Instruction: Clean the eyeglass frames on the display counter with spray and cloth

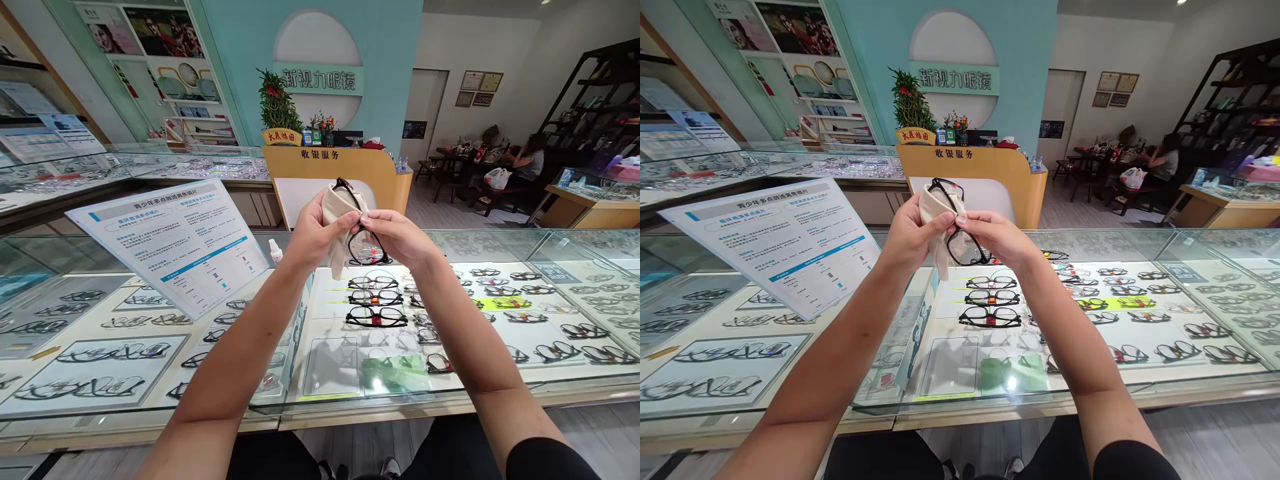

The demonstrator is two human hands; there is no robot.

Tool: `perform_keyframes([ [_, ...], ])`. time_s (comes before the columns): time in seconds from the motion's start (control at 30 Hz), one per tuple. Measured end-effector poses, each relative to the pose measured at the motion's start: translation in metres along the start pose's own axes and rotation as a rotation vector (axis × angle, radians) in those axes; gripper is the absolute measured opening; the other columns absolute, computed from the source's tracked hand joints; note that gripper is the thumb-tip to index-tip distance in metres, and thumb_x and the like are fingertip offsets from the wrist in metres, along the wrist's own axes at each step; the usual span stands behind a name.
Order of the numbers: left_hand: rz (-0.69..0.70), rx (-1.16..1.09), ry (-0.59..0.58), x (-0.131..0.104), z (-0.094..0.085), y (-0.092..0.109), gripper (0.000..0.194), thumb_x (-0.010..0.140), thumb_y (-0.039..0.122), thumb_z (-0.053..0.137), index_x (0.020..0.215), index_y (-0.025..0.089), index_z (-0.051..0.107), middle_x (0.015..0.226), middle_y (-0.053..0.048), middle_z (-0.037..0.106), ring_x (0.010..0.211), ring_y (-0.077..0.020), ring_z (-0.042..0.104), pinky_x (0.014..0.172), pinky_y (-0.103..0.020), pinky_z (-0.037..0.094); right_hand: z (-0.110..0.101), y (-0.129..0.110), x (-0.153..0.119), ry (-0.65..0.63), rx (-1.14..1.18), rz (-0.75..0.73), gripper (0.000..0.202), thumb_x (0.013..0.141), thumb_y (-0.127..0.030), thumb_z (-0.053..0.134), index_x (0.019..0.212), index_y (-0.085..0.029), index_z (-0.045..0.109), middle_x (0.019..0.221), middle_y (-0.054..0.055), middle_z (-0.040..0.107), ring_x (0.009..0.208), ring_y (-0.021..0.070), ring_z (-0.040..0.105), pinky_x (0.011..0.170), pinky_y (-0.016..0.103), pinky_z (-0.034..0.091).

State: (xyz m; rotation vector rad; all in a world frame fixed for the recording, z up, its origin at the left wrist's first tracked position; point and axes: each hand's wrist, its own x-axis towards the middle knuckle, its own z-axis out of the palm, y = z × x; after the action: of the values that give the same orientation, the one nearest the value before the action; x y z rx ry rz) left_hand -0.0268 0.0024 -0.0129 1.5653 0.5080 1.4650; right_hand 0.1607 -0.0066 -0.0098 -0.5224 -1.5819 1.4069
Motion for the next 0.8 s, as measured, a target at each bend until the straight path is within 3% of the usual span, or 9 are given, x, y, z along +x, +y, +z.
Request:
perform_keyframes([
  [0.17, 0.052, 0.012, 0.135, -0.002, 0.005, -0.010, 0.058, 0.076, 0.068, 0.098, 0.098, 0.023, 0.069, 0.080, 0.000, 0.072, 0.058, -0.0110, 0.064, 0.056, -0.027, 0.054, 0.003, 0.003, 0.000, -0.061, 0.009, -0.002, 0.040, 0.081, -0.058, 0.096, 0.084, -0.021, 0.083, 0.088, 0.004, 0.077, 0.093, 0.0185, 0.069, 0.089, 0.030, 0.057],
  [0.37, 0.082, -0.023, 0.305, -0.002, 0.011, -0.016, 0.057, 0.083, 0.077, 0.088, 0.093, 0.023, 0.071, 0.068, 0.002, 0.068, 0.047, -0.0103, 0.059, 0.044, -0.026, 0.048, 0.004, 0.008, 0.002, -0.068, 0.043, 0.053, 0.041, 0.078, -0.057, 0.098, 0.089, -0.019, 0.085, 0.088, 0.003, 0.076, 0.084, 0.0153, 0.066, 0.079, 0.027, 0.054],
  [0.43, 0.054, -0.029, 0.265, 0.000, 0.008, -0.016, 0.059, 0.084, 0.080, 0.085, 0.092, 0.023, 0.072, 0.069, 0.000, 0.070, 0.052, -0.0139, 0.065, 0.047, -0.028, 0.053, 0.003, 0.007, 0.001, -0.043, 0.034, 0.046, 0.039, 0.080, -0.055, 0.097, 0.088, -0.019, 0.084, 0.087, 0.003, 0.075, 0.082, 0.0145, 0.064, 0.076, 0.027, 0.052],
  [0.6, -0.047, -0.015, -0.014, 0.004, -0.010, -0.005, 0.060, 0.082, 0.078, 0.088, 0.092, 0.021, 0.073, 0.080, -0.008, 0.077, 0.083, -0.0280, 0.082, 0.065, -0.036, 0.066, -0.006, 0.001, -0.001, 0.037, -0.002, 0.012, 0.036, 0.083, -0.051, 0.094, 0.087, -0.018, 0.082, 0.088, 0.003, 0.075, 0.079, 0.0142, 0.062, 0.071, 0.027, 0.051],
  [0.73, -0.075, -0.016, -0.177, 0.005, -0.021, 0.004, 0.056, 0.080, 0.066, 0.097, 0.103, 0.019, 0.076, 0.091, -0.008, 0.081, 0.087, -0.0264, 0.081, 0.070, -0.034, 0.067, -0.010, -0.002, -0.002, 0.051, 0.020, 0.030, 0.038, 0.079, -0.054, 0.095, 0.084, -0.019, 0.082, 0.080, 0.002, 0.072, 0.071, 0.0135, 0.058, 0.063, 0.026, 0.048],
  [0.8, -0.047, -0.002, -0.205, 0.005, -0.022, 0.005, 0.055, 0.078, 0.057, 0.101, 0.110, 0.019, 0.077, 0.095, -0.008, 0.082, 0.084, -0.0230, 0.080, 0.070, -0.030, 0.065, -0.010, -0.003, -0.003, 0.046, 0.032, 0.033, 0.039, 0.077, -0.055, 0.097, 0.084, -0.019, 0.082, 0.079, 0.002, 0.072, 0.071, 0.0136, 0.059, 0.062, 0.026, 0.049],
])
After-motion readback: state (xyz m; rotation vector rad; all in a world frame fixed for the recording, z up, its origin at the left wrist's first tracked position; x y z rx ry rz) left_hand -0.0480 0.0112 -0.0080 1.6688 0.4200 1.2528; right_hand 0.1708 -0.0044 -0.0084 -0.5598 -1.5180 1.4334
